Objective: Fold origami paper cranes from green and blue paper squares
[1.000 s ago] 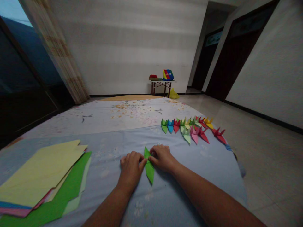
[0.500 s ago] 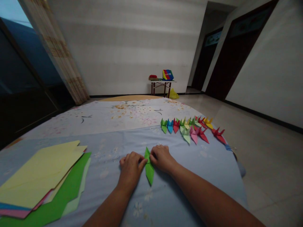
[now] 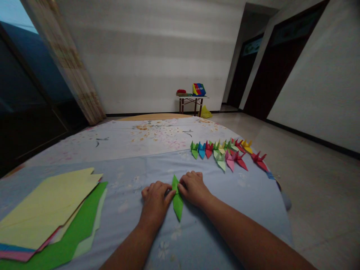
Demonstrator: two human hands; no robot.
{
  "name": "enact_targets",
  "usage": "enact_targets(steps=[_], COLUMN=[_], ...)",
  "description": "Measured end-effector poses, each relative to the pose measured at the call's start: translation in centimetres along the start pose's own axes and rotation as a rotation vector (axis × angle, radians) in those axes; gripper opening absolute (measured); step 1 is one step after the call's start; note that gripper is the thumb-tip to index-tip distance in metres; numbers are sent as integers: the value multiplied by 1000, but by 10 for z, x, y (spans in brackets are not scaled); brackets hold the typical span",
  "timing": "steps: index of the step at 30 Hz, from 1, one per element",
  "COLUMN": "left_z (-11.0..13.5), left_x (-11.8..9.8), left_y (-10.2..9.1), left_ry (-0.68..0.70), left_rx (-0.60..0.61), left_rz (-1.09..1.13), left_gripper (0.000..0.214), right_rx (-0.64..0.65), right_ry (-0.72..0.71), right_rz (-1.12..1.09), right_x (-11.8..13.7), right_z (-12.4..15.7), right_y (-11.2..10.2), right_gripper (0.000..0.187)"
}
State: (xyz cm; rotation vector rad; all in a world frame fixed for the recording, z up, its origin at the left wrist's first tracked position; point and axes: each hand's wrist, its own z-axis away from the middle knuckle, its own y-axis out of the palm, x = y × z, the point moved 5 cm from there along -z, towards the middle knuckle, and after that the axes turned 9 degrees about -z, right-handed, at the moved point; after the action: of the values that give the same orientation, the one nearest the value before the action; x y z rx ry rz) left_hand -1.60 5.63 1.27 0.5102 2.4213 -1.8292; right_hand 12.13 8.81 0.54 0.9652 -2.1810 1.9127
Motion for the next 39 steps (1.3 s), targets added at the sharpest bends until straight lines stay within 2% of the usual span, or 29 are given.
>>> enact_targets(steps=[5,16,22,24,29,34,39], left_z=[0,-2,-2,-1,0,1,3], left_x=[0,3,1,-1,-7,-4,-5], left_y=[0,3,2,1,0,3,1], left_ry=[3,-47,-64,-46,45,36,26], left_rx=[5,49,31,7,-2,32,50], left_rz=[21,22,-44,-71,-163,-213,-244], left_gripper=[17,16,12,18,22,27,29], right_rx=[40,76,87,79,24,20,31], right_ry=[-16,23,44,47,-7,-55,-31], right_rz=[-88,-77,-80,-99,-109,-69,-64], right_x=[-3,-3,-1,-1,1,3,0], right_z=[-2,-7,-6,-5,-2,0,-1], right_y=[4,7,6,5,3,2,1], right_gripper=[17,14,11,12,27,17,19])
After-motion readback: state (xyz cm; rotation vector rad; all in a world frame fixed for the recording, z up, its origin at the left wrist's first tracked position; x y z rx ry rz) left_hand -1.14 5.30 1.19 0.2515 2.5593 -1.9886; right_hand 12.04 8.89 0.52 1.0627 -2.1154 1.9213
